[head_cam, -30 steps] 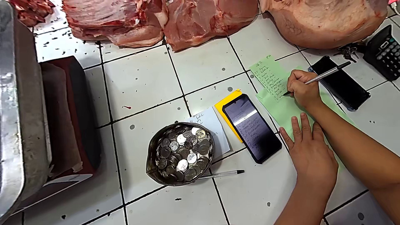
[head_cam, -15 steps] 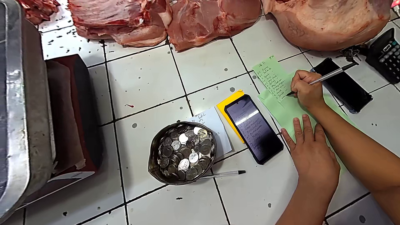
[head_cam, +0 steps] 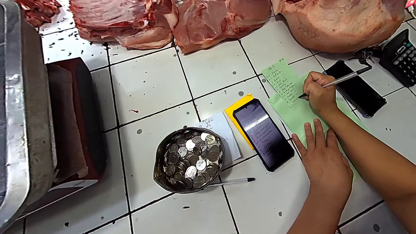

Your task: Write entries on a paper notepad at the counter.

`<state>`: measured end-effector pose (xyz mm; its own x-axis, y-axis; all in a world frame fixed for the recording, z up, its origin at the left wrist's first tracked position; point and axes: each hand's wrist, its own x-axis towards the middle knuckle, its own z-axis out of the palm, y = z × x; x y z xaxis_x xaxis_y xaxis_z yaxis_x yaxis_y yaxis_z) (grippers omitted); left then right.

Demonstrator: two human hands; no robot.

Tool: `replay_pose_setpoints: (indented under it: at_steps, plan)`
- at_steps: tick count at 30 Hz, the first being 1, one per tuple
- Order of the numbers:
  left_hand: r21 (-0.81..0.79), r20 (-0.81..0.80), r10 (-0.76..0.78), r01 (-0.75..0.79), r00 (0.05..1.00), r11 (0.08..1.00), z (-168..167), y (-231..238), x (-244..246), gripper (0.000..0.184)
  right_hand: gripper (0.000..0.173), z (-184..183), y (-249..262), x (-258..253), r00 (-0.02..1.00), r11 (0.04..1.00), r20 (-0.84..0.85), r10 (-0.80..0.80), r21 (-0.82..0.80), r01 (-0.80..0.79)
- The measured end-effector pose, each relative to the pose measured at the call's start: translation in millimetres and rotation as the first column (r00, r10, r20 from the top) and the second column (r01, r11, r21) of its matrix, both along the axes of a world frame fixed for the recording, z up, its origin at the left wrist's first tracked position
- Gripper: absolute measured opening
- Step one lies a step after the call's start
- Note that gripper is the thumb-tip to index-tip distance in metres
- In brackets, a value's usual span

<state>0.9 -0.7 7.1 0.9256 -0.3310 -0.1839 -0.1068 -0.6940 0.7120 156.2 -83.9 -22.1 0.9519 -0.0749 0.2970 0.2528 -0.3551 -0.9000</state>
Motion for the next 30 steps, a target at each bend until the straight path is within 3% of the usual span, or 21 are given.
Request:
replay_pose_setpoints:
  at_steps: [3,11,16,22,30]
  plan:
    - [-0.009,-0.006,-0.003,0.002,1.0,1.0,0.7,0.3,0.2,0.059,0.027,0.9,-5.5,2.4,1.0,0.999,-0.01,-0.006,0.051,0.006]
    - [-0.008,-0.023,-0.01,0.009,1.0,1.0,1.1,1.7,0.2,0.059,0.027,-0.5,-9.4,3.7,1.0,1.0,0.005,-0.023,-0.008,0.023]
    - [0.008,-0.043,-0.037,0.037,0.998,0.999,2.1,1.6,0.5,0.06,0.029,-1.4,-25.0,8.1,1.0,0.976,0.014,0.009,0.219,-0.012]
    - [-0.029,-0.017,-0.012,0.012,1.0,1.0,1.3,1.3,0.0,0.059,0.023,3.5,-11.8,-14.7,0.983,0.979,0.007,0.183,0.087,-0.183]
    - [-0.038,-0.015,-0.001,0.001,1.0,0.999,1.1,0.7,-0.2,0.055,0.025,-2.9,-4.9,-15.8,0.979,0.974,-0.042,0.202,0.112,-0.196]
